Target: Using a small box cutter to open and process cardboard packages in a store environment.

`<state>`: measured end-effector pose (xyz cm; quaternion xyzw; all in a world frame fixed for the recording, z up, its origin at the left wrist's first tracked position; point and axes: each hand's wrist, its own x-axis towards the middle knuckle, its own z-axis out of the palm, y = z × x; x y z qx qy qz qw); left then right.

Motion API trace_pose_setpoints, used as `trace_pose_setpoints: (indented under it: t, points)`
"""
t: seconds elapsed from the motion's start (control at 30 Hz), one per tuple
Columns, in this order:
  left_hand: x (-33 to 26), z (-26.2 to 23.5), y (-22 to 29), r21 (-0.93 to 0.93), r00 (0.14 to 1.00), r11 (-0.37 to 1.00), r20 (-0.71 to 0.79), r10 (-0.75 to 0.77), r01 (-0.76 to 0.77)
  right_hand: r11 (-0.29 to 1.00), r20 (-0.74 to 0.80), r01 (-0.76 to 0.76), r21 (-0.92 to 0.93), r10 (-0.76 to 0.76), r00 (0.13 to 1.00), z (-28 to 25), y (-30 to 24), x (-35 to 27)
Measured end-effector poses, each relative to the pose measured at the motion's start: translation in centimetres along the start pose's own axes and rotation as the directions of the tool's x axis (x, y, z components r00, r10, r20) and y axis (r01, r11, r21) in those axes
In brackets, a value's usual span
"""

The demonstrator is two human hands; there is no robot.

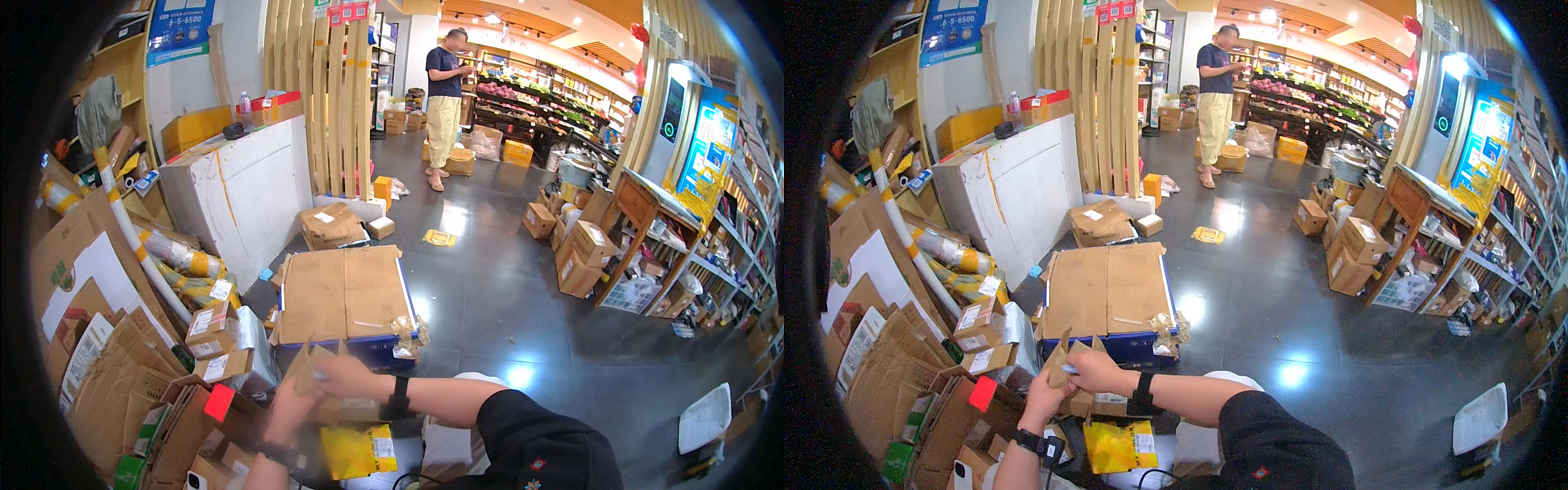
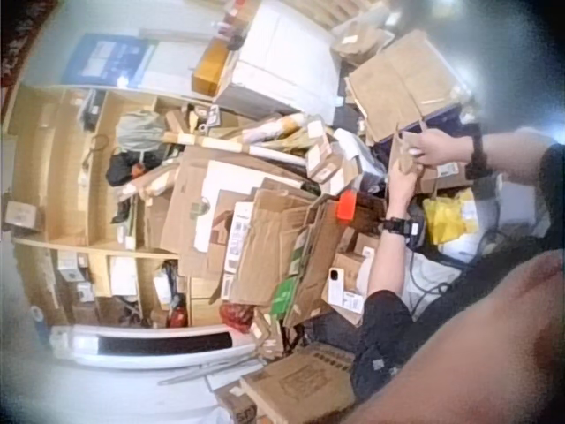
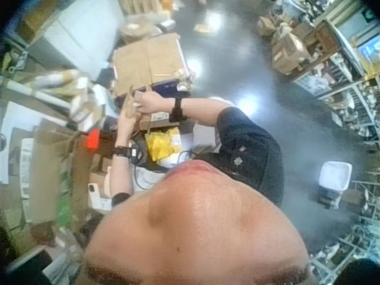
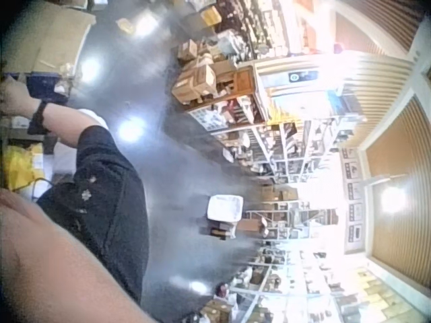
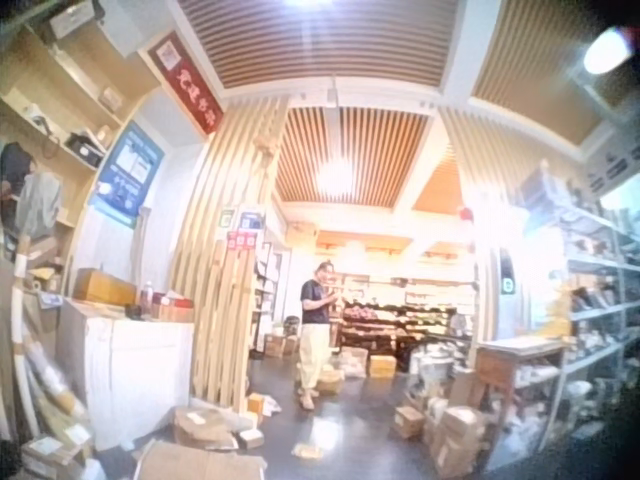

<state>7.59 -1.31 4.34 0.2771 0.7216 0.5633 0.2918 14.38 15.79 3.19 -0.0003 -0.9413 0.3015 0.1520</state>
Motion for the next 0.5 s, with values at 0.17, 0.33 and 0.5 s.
trace_pose_setpoints:
  t: [0.17, 0.33, 0.5]
  points:
    - [0.8, -0.6, -3.1, 0.154, 0.990, 0.985, -0.110, 0.089, -0.071, 1.000, 0.036, 0.015, 0.020, -0.016, 0.999, -0.3, -0.7, 0.0]
    - [0.9, -0.3, -2.0, 0.278, 0.967, 0.951, -0.169, 0.188, -0.136, 0.984, -0.046, -0.086, 0.158, 0.094, 0.994, -0.8, -1.0, -0.1]
    - [0.8, -0.4, -2.0, 0.298, 0.953, 0.945, -0.225, 0.205, -0.133, 0.992, 0.154, -0.121, -0.025, 0.123, 0.980, -0.9, 0.0, 0.5]
